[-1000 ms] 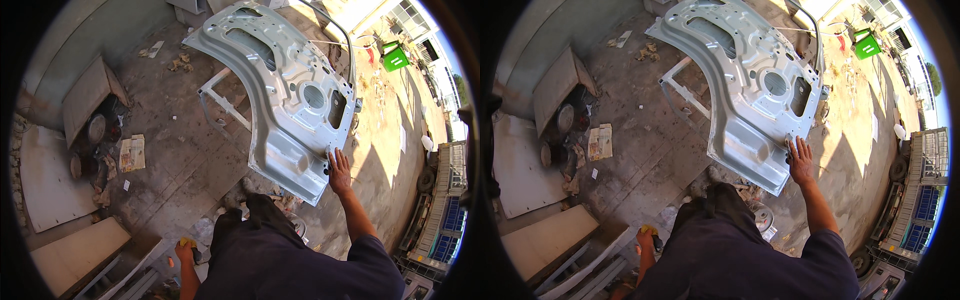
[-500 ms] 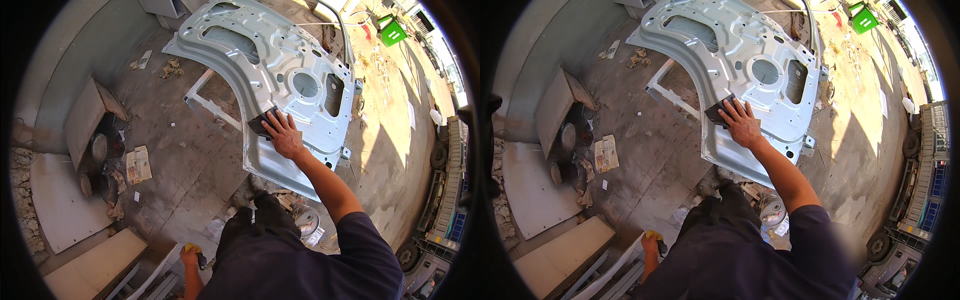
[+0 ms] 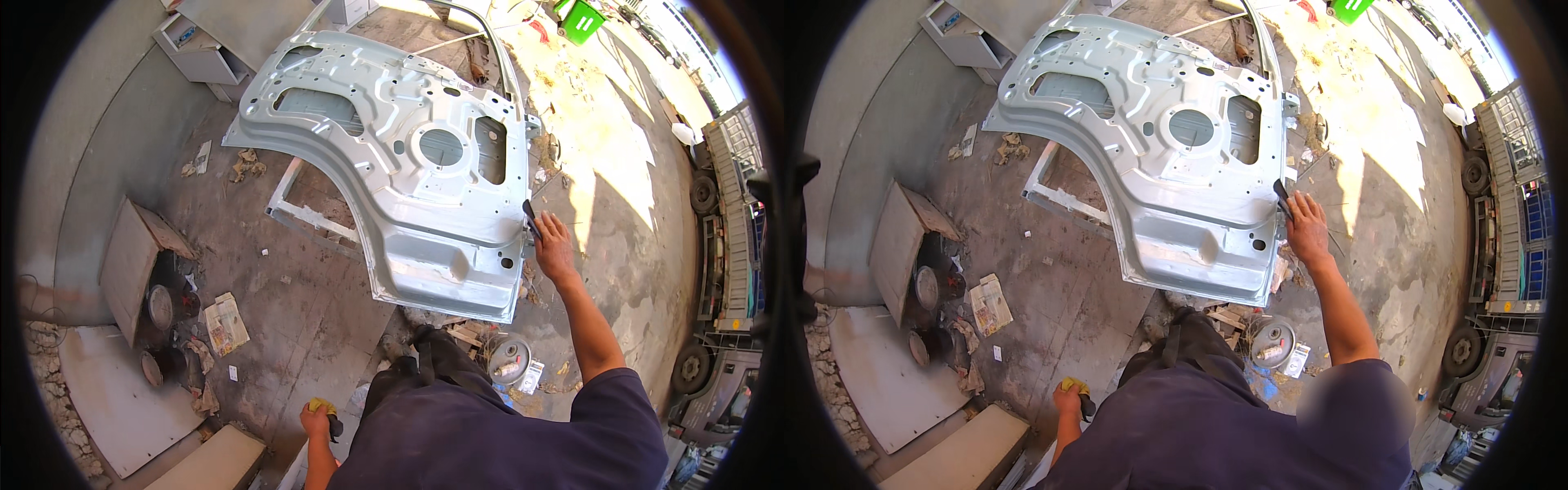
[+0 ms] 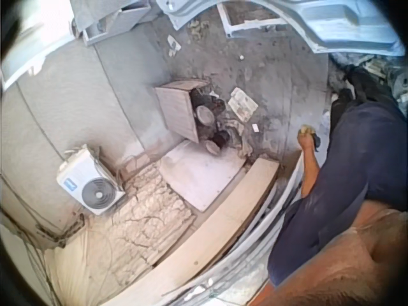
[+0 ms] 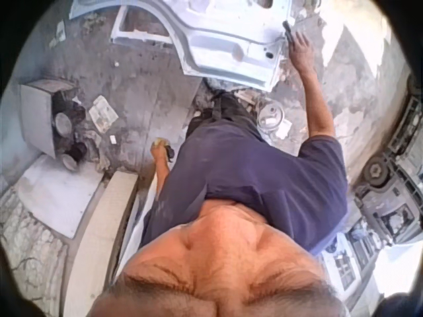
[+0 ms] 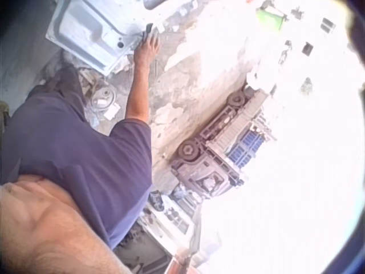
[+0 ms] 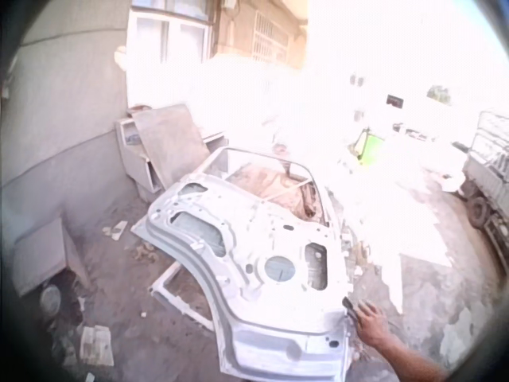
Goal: The person walks through a cluttered outdoor area and begins sanding a detached car door with a sanding block. They repeatedly rub the surface and edges of the door, occasionally switching hands and adjusting their grip while continuing to sand.
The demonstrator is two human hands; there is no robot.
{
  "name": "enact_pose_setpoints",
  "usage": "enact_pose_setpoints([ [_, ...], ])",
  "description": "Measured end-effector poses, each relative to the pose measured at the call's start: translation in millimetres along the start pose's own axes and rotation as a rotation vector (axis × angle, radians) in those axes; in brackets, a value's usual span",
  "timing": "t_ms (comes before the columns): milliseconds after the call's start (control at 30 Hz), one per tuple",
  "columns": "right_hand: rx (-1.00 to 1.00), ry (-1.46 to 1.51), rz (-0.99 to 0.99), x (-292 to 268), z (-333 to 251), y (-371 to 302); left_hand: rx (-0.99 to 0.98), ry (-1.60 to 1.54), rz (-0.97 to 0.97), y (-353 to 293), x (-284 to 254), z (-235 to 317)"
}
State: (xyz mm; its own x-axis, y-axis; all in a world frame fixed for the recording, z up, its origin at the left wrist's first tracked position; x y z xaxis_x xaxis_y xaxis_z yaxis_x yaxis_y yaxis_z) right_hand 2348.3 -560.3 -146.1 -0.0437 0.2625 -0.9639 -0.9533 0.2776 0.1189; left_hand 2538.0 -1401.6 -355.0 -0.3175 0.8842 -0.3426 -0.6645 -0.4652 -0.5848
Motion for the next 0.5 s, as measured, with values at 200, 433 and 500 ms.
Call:
enact_pose_setpoints([
  [200,0.273,0.174,0.549,-83,-27,39,0.023,0.156,-0.014,0,-18,12],
  [433,0.089,0.154,-0.061,38,-161,-6,0.020,0.014,-0.009,3,-25,22],
  [500,-0.007,0.131,-0.062,35,-169,-11,0.038,0.058,0.025,-2,-37,18],
])
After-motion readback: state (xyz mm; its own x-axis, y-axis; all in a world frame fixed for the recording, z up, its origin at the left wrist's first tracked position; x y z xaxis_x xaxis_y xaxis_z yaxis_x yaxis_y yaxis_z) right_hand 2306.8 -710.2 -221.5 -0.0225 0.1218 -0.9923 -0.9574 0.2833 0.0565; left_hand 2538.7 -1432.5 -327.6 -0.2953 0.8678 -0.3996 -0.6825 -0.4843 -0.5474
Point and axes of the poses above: each hand's wrist, its own y-axis towards the middle knuckle, its own x-axis out of the palm, z = x × y, the point moved 10 cm from there along y, towards the middle knuckle, and after that the axes turned 14 degrees about -y, right-handed, at the moved point
